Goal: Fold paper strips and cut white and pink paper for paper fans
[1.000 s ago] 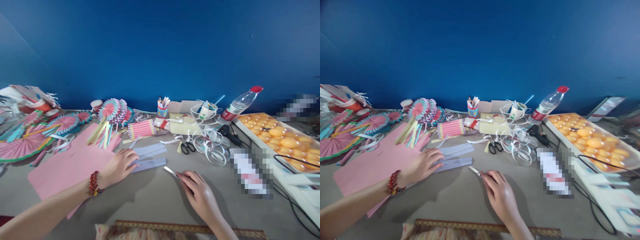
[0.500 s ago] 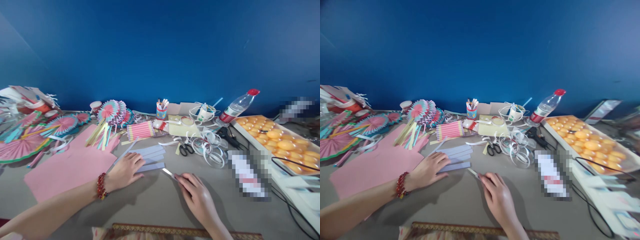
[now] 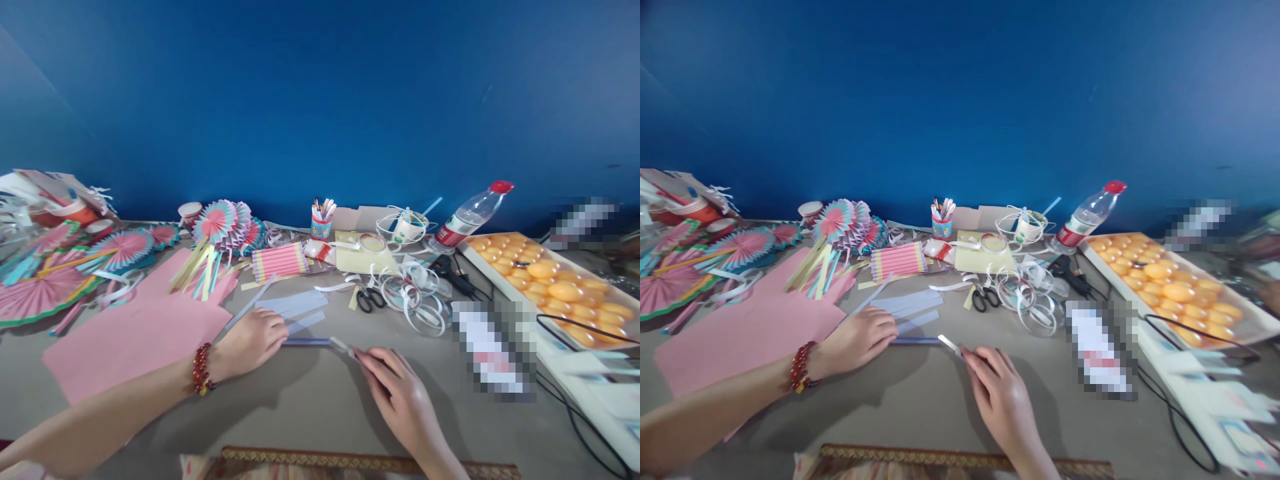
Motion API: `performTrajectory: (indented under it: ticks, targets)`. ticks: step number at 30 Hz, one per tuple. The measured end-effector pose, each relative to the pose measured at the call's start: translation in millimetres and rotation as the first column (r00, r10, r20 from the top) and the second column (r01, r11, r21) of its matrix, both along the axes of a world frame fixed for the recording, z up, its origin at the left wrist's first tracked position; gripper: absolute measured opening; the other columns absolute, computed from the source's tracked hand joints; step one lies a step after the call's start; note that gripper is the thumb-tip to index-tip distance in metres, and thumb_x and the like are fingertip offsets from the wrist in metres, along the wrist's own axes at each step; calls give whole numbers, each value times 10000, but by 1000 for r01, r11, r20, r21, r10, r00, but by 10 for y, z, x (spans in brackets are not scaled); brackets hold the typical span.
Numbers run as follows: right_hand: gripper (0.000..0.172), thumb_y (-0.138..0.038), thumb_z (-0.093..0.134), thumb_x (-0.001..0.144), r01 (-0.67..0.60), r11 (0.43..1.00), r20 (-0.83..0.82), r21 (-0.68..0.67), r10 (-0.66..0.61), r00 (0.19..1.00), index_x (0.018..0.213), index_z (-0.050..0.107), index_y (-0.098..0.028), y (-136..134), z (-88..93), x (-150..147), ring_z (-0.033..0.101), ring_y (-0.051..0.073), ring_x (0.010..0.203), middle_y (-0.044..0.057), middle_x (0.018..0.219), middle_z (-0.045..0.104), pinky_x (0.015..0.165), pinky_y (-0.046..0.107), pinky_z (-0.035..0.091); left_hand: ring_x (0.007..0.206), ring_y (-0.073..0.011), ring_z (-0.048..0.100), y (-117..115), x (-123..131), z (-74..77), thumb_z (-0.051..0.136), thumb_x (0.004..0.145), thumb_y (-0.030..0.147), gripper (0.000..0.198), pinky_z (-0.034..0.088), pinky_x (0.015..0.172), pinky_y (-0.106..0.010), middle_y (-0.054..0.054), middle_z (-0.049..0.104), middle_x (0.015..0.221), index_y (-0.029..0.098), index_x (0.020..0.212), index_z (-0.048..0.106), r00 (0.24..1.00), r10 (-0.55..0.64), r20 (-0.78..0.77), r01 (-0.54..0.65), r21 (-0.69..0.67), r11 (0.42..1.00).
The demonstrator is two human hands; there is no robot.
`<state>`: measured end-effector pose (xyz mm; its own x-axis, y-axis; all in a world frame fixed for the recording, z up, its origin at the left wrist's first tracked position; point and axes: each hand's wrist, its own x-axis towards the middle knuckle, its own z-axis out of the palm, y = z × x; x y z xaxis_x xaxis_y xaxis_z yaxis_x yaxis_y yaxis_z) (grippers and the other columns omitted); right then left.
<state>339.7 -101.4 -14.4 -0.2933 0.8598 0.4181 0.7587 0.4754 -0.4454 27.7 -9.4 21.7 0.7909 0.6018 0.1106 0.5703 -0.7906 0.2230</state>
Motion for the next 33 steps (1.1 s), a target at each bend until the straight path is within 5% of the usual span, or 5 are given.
performTrajectory:
  ticks: [15,23,28,33]
  targets:
    - [325,-98,485,937,-7,1000,-38,13,8,999,1198,626,-229,-54,55,49,616,196,894,89,1018,620,765,300,513,909,-192,632,33,-4,2,455,966,152,178,439,825,-312,-26,682,963,217,1061,591,998,8,67,2,-146,989]
    - [339,-98,502,935,1,1000,-57,28,1,998,1225,616,-229,-71,51,96,609,202,915,89,1010,622,781,311,511,822,-186,526,24,31,153,451,944,104,198,404,731,-299,-42,577,871,189,845,601,997,-28,75,20,104,994]
    - [353,-108,505,932,13,998,-43,59,-10,999,1241,617,-237,-39,70,127,612,206,916,88,1005,627,795,330,514,759,-177,538,41,-24,299,407,972,128,230,403,727,-324,-29,612,779,206,998,621,965,-237,112,212,201,956]
    - [305,-145,510,938,61,996,-41,60,-59,997,1197,646,-234,-4,108,103,627,213,896,91,994,640,788,342,522,882,-185,616,133,-75,213,370,1004,177,278,457,846,-351,-61,707,950,227,1006,644,929,-350,116,346,56,937]
